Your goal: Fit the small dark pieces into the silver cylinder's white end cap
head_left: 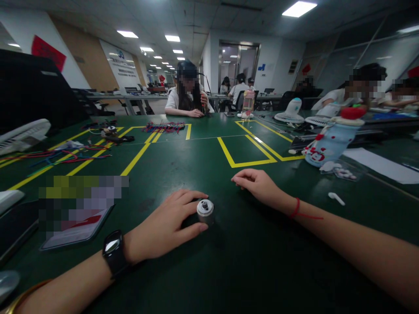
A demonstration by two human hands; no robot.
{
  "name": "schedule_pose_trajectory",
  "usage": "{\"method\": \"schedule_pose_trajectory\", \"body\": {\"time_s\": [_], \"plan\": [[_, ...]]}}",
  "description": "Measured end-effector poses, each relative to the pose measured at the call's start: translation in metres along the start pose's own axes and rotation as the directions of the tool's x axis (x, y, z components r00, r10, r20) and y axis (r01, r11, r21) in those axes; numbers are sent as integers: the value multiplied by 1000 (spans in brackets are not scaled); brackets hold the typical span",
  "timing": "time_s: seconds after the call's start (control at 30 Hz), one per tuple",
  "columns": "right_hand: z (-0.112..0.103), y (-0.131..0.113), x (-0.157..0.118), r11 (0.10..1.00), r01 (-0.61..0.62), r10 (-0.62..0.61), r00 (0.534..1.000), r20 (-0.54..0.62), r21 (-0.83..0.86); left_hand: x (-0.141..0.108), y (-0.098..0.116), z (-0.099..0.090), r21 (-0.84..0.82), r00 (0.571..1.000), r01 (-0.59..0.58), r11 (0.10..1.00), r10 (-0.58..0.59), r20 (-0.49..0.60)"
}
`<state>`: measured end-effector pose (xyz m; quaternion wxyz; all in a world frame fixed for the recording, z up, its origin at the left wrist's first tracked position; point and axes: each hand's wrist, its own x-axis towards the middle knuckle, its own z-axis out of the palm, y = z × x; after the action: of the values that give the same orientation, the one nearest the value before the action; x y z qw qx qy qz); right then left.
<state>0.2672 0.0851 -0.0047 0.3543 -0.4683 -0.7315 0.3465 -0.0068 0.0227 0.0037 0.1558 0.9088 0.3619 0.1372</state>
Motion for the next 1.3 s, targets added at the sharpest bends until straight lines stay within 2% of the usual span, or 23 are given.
{"method": "schedule_pose_trajectory", "body": {"time_s": [0.13, 0.23, 0.33, 0.43, 0.5, 0.57, 0.73, 0.87, 0.93, 1.03, 1.1, 1.3], "plan": [[1, 0, -2, 996, 43, -41, 999, 30, -77, 1, 0, -1, -2, 1000, 3, 1000, -3, 4], [9, -11, -9, 983, 108, -98, 993, 69, -148, 2, 0, -1, 8, 1000, -5, 1000, 5, 0], [23, -31, -21, 975, 207, -196, 973, 125, -79, 3, 1, 1, 35, 1000, -2, 999, 2, -5], [36, -51, -33, 937, 348, -341, 924, 173, -13, 3, 1, 3, 69, 1000, -4, 998, 4, -2], [42, -59, -37, 923, 384, -378, 914, 148, -8, 3, 1, 4, 92, 1000, -11, 996, 10, 7], [44, -62, -39, 929, 370, -366, 922, 125, -9, 3, 2, 4, 109, 1000, -12, 994, 11, 17], [41, -64, -34, 941, 339, -339, 938, 74, 18, 3, 5, 3, 83, 1000, -9, 996, 9, -1], [30, -60, -33, 942, 333, -334, 942, 23, 29, 3, 5, 1, 56, 1000, -18, 998, 18, -8], [23, -52, -34, 941, 339, -337, 938, 87, -16, 3, 4, 0, 33, 1000, -21, 999, 21, -5], [15, -36, -38, 896, 405, -348, 896, 277, -184, 2, 2, -1, -8, 1000, -19, 1000, 19, -12], [13, -29, -39, 852, 441, -335, 873, 354, -283, 2, 1, 0, -23, 1000, -18, 1000, 18, -13], [14, -28, -41, 823, 464, -336, 863, 377, -328, 1, 0, 0, -17, 1000, -7, 1000, 8, 18]]}}
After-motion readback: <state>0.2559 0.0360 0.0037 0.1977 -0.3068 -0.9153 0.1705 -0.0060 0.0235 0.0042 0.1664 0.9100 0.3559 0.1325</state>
